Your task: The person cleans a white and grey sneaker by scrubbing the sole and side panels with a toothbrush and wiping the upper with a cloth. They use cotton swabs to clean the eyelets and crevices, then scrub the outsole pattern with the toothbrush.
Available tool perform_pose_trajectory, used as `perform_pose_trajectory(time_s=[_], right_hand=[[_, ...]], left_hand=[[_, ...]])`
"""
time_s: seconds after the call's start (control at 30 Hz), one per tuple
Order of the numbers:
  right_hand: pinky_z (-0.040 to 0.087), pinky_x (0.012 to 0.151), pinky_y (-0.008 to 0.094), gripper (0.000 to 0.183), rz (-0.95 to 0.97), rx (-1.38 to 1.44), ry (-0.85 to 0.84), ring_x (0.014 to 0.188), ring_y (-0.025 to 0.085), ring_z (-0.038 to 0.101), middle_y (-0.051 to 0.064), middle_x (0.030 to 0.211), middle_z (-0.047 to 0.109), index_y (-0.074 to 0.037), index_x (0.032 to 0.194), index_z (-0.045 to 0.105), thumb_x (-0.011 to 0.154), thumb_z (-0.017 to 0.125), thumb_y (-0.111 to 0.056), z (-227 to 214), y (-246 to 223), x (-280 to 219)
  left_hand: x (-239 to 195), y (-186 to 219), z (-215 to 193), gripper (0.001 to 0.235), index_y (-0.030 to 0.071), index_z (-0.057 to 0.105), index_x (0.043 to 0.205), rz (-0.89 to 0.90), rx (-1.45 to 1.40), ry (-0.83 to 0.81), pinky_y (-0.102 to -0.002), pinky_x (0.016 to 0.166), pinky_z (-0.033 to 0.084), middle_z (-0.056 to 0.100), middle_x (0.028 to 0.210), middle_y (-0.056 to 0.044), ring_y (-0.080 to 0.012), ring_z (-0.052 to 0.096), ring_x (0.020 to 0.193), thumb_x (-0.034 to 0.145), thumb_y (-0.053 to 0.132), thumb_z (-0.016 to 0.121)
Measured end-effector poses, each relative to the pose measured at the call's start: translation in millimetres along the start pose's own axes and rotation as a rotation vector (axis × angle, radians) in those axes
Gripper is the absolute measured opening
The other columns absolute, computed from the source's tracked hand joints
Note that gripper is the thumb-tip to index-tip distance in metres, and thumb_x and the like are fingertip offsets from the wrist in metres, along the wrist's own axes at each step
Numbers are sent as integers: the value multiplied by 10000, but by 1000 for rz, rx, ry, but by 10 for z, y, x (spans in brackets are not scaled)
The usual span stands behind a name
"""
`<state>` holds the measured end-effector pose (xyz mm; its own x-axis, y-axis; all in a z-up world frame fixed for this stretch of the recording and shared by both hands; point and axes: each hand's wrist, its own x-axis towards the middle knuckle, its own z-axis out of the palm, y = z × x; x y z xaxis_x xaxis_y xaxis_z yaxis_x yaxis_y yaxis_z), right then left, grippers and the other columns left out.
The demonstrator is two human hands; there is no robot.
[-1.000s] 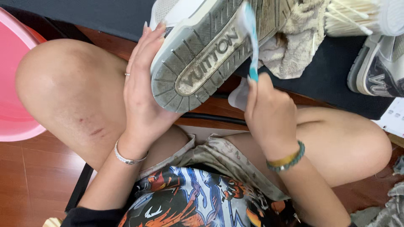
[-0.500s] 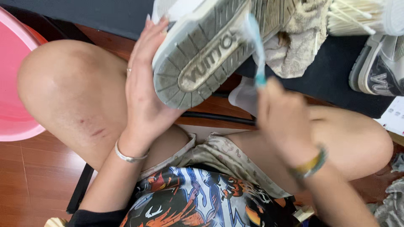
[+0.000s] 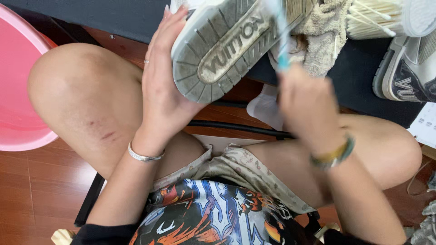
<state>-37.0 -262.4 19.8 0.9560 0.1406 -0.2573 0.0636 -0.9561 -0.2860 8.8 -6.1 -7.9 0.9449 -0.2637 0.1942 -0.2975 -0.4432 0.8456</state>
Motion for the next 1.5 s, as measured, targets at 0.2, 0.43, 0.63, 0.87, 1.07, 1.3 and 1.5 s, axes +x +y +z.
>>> perform_pose_trajectory(time_s=[0.2,0.43,0.63,0.87,1.07,1.3,1.5], right_hand=[[472,520,535,225,42,194,39,582,449,616,262,634,588,-26,911,577,1085,540,-164,46,-148,-115],[471,536,532,237,69,272,108,626,462,620,263,670,602,-16,915,576,1097,536,-162,24,-85,-29],[487,529,529,242,98,270,123,606,447,634,250,652,614,-26,905,586,1084,537,-181,131,-148,-8],[480,514,536,270,163,221,113,603,454,623,248,648,614,-36,882,601,1094,542,-193,-47,-126,-158],[480,493,532,267,184,166,59,587,457,624,252,661,619,-31,885,603,1088,545,-194,-73,-128,-169],[458,565,515,234,90,343,173,693,466,627,267,754,622,5,928,591,1084,519,-152,-68,-112,-185],[466,569,506,262,126,370,113,667,451,631,245,696,611,3,909,588,1083,498,-171,-21,-76,-142]], left_hand=[[-31,-26,-2,939,64,370,1533,10,16,9,-409,1317,332,445,1592,-125,-325,424,1531,866,174,1022],[18,-9,31,926,48,375,1496,19,-1,30,-431,1308,348,443,1589,-149,-368,404,1529,826,176,1000],[18,-31,47,940,49,374,1500,49,-9,35,-440,1324,327,438,1590,-147,-360,408,1526,822,175,1012],[-43,-46,51,942,58,374,1511,54,23,40,-429,1329,332,447,1594,-141,-356,418,1531,839,174,1024],[-74,-103,72,970,50,350,1524,63,38,24,-418,1329,325,418,1611,-154,-355,396,1540,840,173,1027],[50,226,-278,1205,-15,86,1593,92,34,-62,-498,1319,187,215,1656,-262,-429,229,1563,767,177,943],[-43,890,-743,1249,-26,83,1585,191,149,-156,-534,1308,157,181,1644,-298,-468,188,1550,713,201,949]])
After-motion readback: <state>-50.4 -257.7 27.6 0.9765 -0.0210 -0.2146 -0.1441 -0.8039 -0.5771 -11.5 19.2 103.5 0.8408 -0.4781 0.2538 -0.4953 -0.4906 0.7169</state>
